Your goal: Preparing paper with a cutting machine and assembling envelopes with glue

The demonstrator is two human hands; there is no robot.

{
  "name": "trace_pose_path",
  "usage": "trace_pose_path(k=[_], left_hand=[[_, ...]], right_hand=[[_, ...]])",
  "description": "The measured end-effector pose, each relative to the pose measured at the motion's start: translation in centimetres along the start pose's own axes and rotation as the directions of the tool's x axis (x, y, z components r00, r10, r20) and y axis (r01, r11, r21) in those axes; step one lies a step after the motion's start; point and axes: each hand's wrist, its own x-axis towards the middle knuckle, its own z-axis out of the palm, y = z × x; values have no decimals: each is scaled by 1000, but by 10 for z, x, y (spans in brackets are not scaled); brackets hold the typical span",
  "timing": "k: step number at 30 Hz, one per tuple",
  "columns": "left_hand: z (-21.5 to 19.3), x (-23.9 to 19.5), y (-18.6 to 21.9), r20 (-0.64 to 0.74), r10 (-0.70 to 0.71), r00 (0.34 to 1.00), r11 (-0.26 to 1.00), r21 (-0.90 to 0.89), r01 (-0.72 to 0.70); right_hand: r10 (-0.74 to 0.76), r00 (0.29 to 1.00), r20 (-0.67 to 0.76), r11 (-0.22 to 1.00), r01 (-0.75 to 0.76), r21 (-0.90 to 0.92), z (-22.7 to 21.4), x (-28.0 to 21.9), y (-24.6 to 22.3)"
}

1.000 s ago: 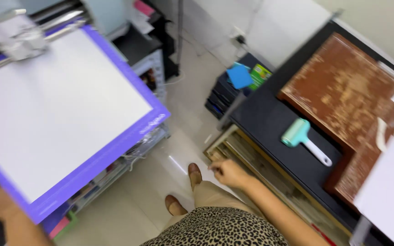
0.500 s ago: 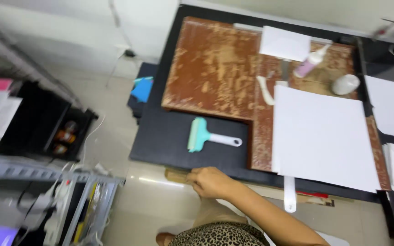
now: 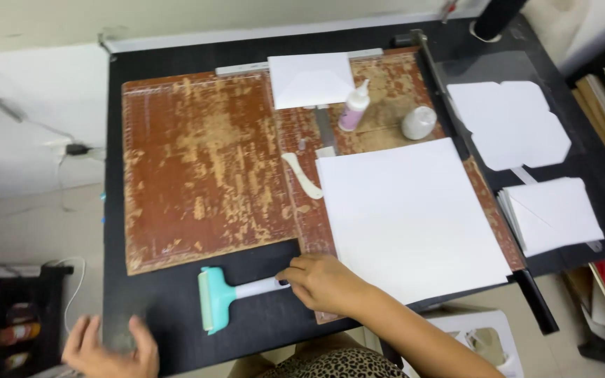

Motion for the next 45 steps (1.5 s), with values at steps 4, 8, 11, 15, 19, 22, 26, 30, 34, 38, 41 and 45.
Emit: trace_pose_path(k=[4, 8, 11, 15, 19, 22, 26, 30, 34, 38, 41, 45], left_hand=[[61, 48, 31, 274, 11, 962, 979, -199, 46], [112, 76, 70, 417, 157, 895, 880, -471, 65], [172, 109, 99, 464, 197, 864, 800, -586, 133], [252, 163, 140, 657, 114, 745, 757, -543, 363], [324, 206, 179, 741, 141, 657, 778, -494, 389], [390, 211, 192, 721, 198, 664, 806, -505, 308], [434, 210, 197, 856, -80, 510, 949, -91, 302], [438, 198, 167, 831, 2, 557, 960, -158, 232], [316, 205, 136, 866, -77, 494, 947, -92, 308], [276, 144, 48, 725, 25, 688, 908, -305, 288], [215, 111, 51, 701, -52, 712, 869, -319, 378], [167, 81, 75, 723, -169, 669, 730, -365, 578]], right_hand=[[176, 982, -61, 983, -172, 63, -14, -21, -11], [321, 935, -147, 946, -323, 13, -18, -43, -32], [430, 876, -218, 900, -436, 24, -24, -54, -39], [574, 772, -272, 806, -592, 20, -12, -76, -50], [613, 702, -363, 771, -632, 79, -14, -89, -68], [728, 568, -385, 639, -765, 78, -6, -113, -67], [736, 499, -458, 592, -802, 79, 1, -130, -66], [777, 502, -379, 577, -810, 110, -10, -115, -69], [688, 635, -352, 698, -712, 80, -15, -87, -60], [525, 799, -293, 828, -559, -44, -9, -50, -39], [446, 851, -279, 862, -492, -121, -12, -11, -35], [423, 859, -287, 858, -482, -177, 4, 25, 0]])
